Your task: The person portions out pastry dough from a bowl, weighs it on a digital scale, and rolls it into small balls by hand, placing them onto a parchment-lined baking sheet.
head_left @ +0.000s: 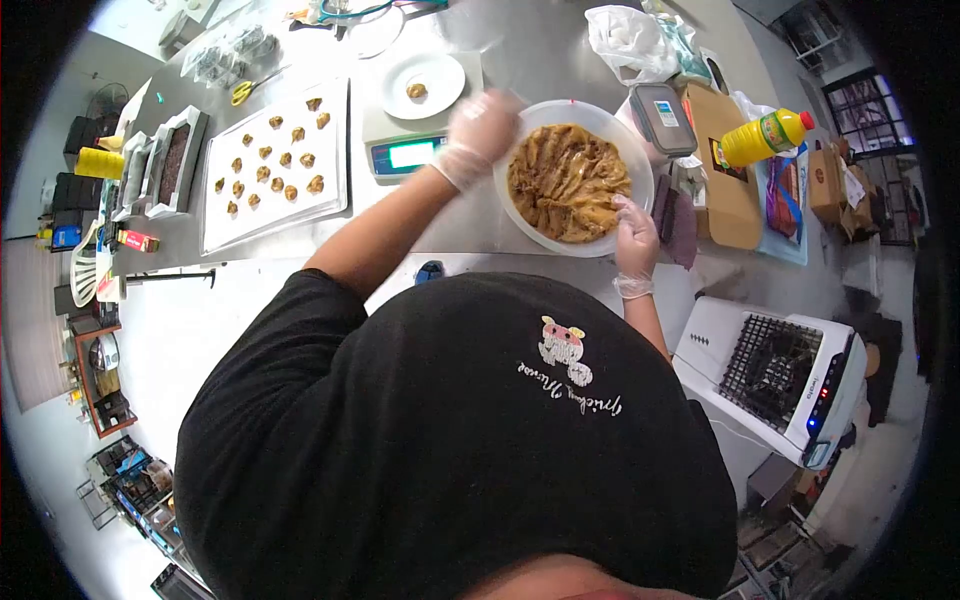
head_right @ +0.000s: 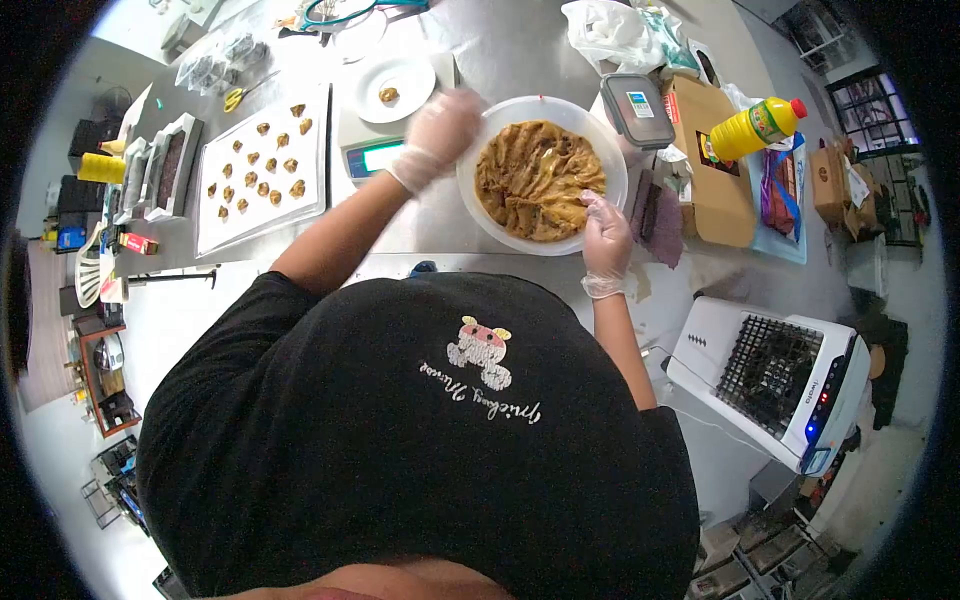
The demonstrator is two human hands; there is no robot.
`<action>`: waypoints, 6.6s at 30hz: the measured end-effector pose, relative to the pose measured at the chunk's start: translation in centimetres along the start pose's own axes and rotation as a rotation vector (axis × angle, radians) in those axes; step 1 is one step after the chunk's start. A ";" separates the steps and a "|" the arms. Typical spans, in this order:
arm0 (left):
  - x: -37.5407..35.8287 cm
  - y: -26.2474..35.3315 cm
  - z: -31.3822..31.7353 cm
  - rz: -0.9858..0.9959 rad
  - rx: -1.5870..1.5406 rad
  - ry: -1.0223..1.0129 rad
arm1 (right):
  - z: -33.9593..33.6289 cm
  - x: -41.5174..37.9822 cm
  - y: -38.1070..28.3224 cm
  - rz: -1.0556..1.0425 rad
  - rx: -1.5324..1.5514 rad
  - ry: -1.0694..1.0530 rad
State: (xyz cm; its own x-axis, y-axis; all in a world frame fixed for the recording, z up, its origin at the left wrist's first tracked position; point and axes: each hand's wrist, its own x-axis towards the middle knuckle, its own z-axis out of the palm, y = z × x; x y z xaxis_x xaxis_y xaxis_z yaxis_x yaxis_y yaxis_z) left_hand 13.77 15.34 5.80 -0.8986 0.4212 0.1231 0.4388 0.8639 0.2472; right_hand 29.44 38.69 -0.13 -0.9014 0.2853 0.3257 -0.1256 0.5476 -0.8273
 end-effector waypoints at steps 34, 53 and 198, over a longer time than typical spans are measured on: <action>-5.1 -27.8 -4.5 -0.696 -0.866 0.295 | 0.5 -0.2 0.9 0.070 -0.117 -0.005; -1.3 5.1 5.5 0.754 -0.052 -0.545 | 1.0 -0.6 0.7 0.098 0.067 0.119; 3.7 -19.3 3.5 -0.526 -1.204 0.326 | -0.3 0.4 -1.3 -0.079 -0.390 -0.019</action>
State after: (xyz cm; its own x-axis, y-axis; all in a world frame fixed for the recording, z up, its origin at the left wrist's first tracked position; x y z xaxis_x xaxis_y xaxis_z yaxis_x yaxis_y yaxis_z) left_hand 1.96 1.23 -1.89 -0.9915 -0.1113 -0.0671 -0.0734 0.0539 0.9958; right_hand 29.34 38.29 1.25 -0.9032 0.2179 0.3697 -0.0312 0.8259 -0.5630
